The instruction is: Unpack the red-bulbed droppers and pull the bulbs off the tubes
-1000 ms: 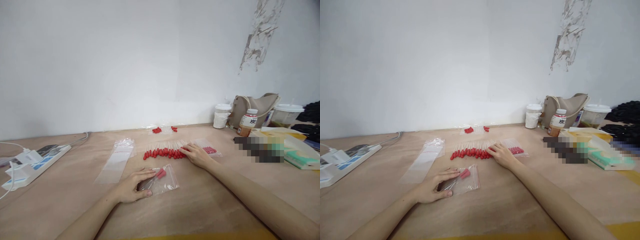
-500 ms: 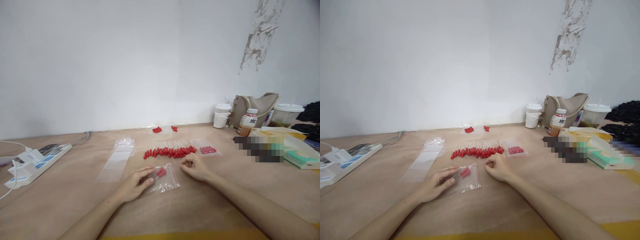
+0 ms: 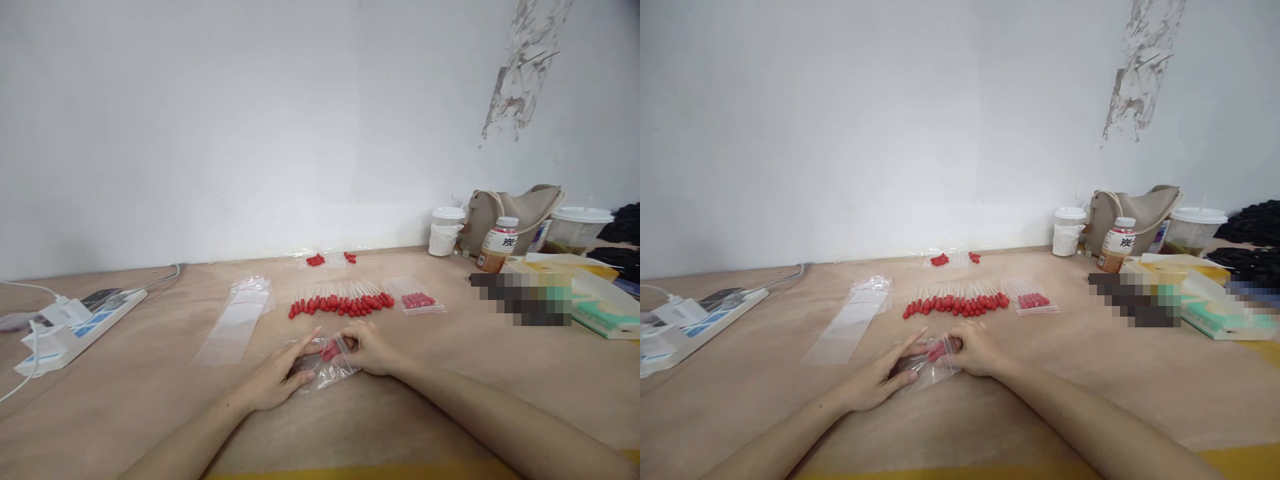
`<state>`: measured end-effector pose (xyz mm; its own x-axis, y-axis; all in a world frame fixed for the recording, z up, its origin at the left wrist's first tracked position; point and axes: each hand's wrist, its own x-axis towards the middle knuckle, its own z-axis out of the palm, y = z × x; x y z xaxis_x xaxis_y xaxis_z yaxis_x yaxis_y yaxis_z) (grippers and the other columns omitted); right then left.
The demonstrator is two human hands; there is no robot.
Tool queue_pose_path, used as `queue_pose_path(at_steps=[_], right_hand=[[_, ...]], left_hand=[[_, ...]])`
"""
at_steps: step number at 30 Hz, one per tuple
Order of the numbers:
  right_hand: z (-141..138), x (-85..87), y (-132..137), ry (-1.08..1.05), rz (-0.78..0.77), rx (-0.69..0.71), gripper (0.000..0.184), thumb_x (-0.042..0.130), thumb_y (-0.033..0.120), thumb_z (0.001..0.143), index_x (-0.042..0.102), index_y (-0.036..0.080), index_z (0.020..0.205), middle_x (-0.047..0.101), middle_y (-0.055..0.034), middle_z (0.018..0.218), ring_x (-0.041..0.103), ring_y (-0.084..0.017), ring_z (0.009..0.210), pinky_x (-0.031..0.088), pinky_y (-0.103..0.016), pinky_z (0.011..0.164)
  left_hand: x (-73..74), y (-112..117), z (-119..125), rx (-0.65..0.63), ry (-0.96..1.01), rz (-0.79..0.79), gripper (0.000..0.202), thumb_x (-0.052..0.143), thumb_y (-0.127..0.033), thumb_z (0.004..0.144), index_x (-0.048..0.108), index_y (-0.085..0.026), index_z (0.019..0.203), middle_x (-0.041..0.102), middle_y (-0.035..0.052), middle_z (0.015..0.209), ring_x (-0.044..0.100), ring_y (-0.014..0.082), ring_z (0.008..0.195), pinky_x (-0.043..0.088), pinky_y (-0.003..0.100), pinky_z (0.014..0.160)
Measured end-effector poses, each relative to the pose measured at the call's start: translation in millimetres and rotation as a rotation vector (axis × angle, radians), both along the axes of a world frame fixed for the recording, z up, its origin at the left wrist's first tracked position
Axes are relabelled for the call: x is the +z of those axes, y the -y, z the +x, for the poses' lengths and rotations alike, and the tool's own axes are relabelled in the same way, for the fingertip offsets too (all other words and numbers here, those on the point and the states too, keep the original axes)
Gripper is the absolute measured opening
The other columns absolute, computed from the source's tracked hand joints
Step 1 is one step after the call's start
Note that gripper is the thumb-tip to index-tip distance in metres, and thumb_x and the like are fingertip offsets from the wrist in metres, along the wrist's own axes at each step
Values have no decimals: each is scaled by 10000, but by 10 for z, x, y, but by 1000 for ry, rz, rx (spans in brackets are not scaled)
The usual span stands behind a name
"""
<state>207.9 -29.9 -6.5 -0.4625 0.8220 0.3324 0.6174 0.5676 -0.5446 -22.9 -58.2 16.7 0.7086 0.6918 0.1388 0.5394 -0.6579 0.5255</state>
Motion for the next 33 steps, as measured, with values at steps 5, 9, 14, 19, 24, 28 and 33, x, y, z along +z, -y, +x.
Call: queue_pose_path(at_steps=[5, 9, 14, 19, 24, 28, 33], right_hand=[[36, -36, 13, -124, -50, -37, 297, 737, 375, 526, 615, 175, 709, 531, 17, 680, 467, -128, 668, 332, -238, 619], [84, -47, 45, -249, -65, -28, 198, 691, 275, 596, 566, 167, 705, 554, 0, 712, 481, -121, 664, 370, -230, 605], [69, -43, 82, -270, -75, 59, 199, 667, 268, 629, 609, 170, 793, 588, -14, 744, 508, -123, 667, 393, -230, 596], [245, 62, 14, -392, -369, 148, 249, 678, 325, 630, 591, 145, 777, 615, -12, 697, 549, -114, 619, 429, -234, 574], [799, 318, -180, -514, -631, 143, 357, 680, 391, 637, 586, 140, 873, 652, -43, 791, 597, -120, 638, 473, -262, 614], [960, 425, -260, -717, -399, -59, 368, 674, 416, 639, 609, 167, 902, 663, -37, 830, 608, -125, 706, 482, -260, 668], [519, 352, -83, -642, 210, -118, 232, 578, 335, 755, 635, 196, 933, 666, -54, 899, 613, -160, 814, 493, -304, 746]], left_hand=[[44, -4, 6, 13, -39, 10, 573, 396, -344, 878, 102, -331, 1369, 438, 1, 1309, 394, 180, 1186, 311, 368, 990], [19, -46, -30, 17, -56, 44, 545, 398, -351, 878, 151, -327, 1362, 441, -4, 1307, 384, 182, 1193, 309, 372, 995], [-14, -88, -72, 11, -93, 76, 489, 381, -379, 881, 238, -314, 1344, 364, -6, 1363, 357, 190, 1215, 290, 371, 1012], [25, -116, -79, -89, -150, 74, 477, 407, -419, 863, 307, -319, 1318, 330, 8, 1383, 295, 212, 1263, 206, 409, 1048], [18, -111, -107, -74, -198, 60, 399, 381, -431, 869, 416, -328, 1253, 306, 15, 1393, 263, 211, 1281, 170, 427, 1054], [46, -91, -107, -1, -155, 21, 375, 397, -421, 864, 465, -323, 1219, 324, 17, 1385, 266, 219, 1278, 183, 432, 1048], [197, -164, 108, 235, 260, -142, 336, 475, -450, 813, 654, -226, 988, 478, 54, 1268, 381, 248, 1200, 283, 392, 1011]])
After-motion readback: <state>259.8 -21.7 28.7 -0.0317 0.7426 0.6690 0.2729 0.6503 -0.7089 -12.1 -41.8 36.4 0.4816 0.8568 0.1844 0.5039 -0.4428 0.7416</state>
